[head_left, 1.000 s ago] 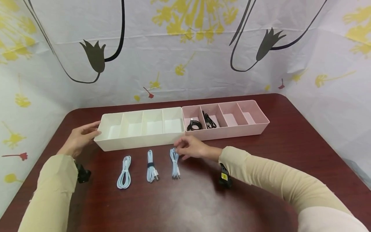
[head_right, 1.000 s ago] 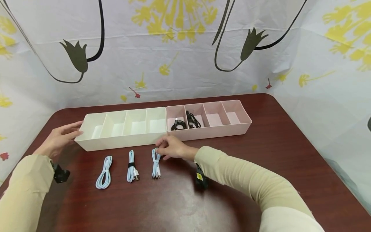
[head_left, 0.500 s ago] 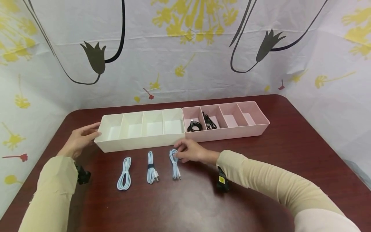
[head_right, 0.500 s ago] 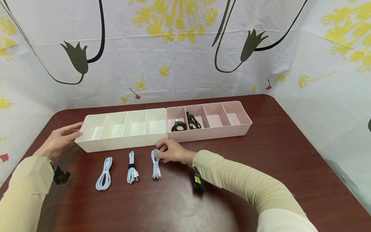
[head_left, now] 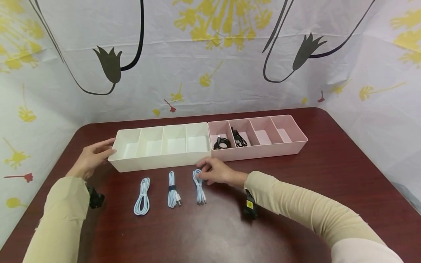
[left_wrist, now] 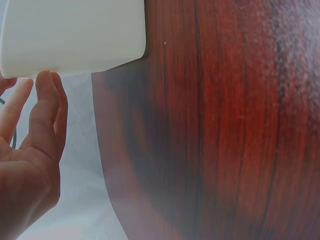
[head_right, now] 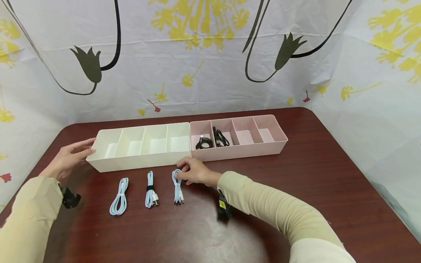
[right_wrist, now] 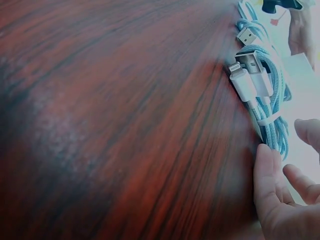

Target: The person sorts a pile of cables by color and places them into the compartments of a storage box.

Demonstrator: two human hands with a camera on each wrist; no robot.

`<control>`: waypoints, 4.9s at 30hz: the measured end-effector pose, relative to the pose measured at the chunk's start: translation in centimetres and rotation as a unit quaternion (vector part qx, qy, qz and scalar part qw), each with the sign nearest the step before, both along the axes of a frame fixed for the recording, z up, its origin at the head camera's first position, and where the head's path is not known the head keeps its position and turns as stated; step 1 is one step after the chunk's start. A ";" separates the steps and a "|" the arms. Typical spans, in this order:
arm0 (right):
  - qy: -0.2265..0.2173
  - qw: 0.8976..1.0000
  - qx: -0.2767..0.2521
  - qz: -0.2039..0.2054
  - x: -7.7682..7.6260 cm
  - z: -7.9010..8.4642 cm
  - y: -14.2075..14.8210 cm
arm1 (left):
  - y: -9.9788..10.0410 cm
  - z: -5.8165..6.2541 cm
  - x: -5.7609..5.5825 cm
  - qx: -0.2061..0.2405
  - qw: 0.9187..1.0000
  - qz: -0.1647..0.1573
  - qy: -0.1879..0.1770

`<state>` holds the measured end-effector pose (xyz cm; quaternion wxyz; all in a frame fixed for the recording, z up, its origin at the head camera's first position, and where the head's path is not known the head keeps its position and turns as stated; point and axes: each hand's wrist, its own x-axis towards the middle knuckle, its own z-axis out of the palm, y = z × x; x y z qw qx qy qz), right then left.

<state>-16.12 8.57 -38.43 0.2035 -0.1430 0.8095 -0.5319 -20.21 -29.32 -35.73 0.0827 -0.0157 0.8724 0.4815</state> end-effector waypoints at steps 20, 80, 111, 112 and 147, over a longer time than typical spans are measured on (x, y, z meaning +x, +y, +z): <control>0.052 0.998 0.039 0.026 -0.1 -0.1 -0.1 | 0.0 0.2 0.0 0.005 1.000 0.001 -0.005; -0.092 0.993 -0.061 0.035 -0.3 -0.2 1.4 | 0.1 -0.1 0.2 0.003 1.000 -0.016 0.001; -0.185 0.971 -0.150 0.019 -0.1 0.2 1.8 | 0.0 0.3 0.2 -0.007 1.000 -0.016 -0.012; -0.185 0.971 -0.149 0.019 -0.1 0.2 1.8 | 0.0 0.3 0.3 -0.006 1.000 -0.016 -0.012; -0.225 0.945 -0.233 -0.043 1.2 1.0 1.3 | 0.5 0.3 0.2 -0.001 1.000 -0.005 -0.005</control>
